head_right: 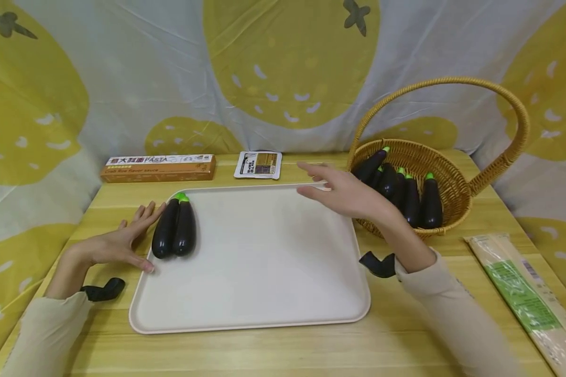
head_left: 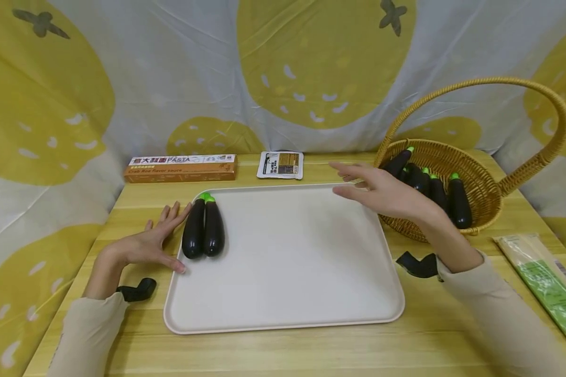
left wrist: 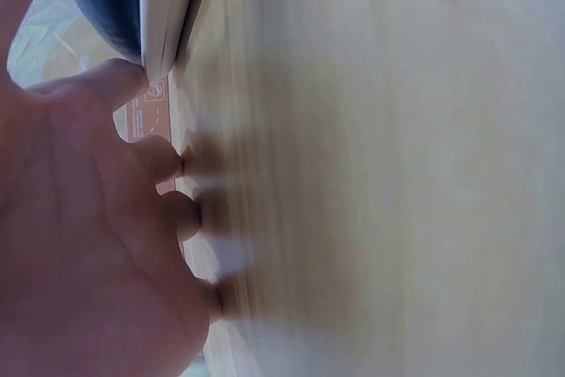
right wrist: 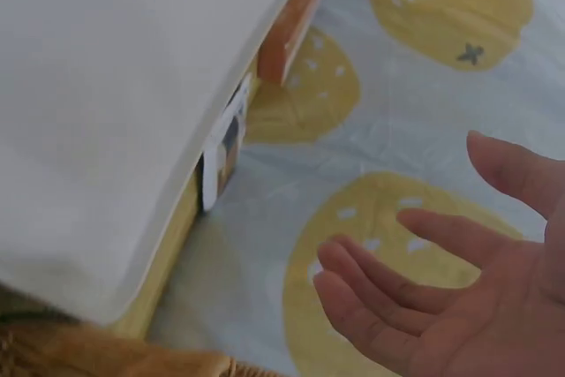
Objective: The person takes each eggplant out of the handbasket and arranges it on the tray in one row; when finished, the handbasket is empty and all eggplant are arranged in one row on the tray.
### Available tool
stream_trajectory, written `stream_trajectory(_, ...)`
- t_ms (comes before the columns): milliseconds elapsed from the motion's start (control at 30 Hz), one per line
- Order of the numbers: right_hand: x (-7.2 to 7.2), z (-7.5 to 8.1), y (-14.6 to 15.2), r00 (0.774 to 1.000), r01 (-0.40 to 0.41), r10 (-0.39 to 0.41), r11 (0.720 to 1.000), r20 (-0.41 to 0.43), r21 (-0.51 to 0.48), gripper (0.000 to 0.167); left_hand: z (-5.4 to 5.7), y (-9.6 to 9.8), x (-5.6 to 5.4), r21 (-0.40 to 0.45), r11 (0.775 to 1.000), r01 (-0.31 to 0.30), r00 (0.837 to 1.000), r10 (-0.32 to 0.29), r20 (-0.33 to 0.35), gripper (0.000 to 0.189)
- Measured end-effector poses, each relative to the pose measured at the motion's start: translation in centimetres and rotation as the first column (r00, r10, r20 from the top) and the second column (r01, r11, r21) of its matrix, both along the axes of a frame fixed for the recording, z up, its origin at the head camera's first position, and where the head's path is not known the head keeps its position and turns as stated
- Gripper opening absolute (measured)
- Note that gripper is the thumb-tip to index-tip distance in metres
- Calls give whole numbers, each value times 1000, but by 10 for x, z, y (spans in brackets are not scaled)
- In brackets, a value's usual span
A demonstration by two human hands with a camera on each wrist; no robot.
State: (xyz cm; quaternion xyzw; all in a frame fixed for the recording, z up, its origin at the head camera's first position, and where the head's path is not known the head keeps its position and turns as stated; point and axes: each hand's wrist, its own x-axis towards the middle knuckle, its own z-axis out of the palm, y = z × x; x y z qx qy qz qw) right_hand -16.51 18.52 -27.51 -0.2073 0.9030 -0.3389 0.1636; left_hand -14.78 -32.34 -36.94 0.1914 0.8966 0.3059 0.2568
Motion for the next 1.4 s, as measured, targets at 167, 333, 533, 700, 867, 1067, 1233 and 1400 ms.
stream_trajectory(167, 3, 2, 42, 992, 99, -91, 992, -89, 82, 64, -3, -4, 1, 10, 1000, 1, 1000, -1, 1, 139)
stream_trajectory(333, -2, -1, 85, 970, 242, -236, 961, -61, 135, 72, -3, -5, 0, 4, 1000, 1, 1000, -1, -4, 139)
stream_trajectory(533, -14, -10, 119, 932, 356, -361, 923, 11, 143, 81, -3, -5, 0, 2, 1000, -6, 1000, 6, -1, 139)
stream_trajectory(700, -22, -18, 129, 910, 393, -408, 906, 78, 159, 85, -4, -4, 0, 3, 1000, -3, 1000, 3, -9, 139)
stream_trajectory(867, -26, -24, 130, 905, 392, -412, 904, 103, 171, 86, -5, -4, 0, 6, 1000, -1, 1000, 1, -7, 139)
stream_trajectory(1067, -30, -29, 129, 895, 407, -428, 899, 128, 161, 89, -4, -3, 1, 11, 1000, -1, 1000, 1, -1, 138)
stream_trajectory(1233, -34, -33, 128, 890, 420, -437, 897, 131, 139, 88, -3, -2, 1, 12, 1000, -4, 1000, 4, 3, 138)
stream_trajectory(1400, -39, -39, 127, 887, 434, -452, 886, 99, 161, 84, -3, -2, 1, 10, 1000, -7, 1000, 7, 5, 139)
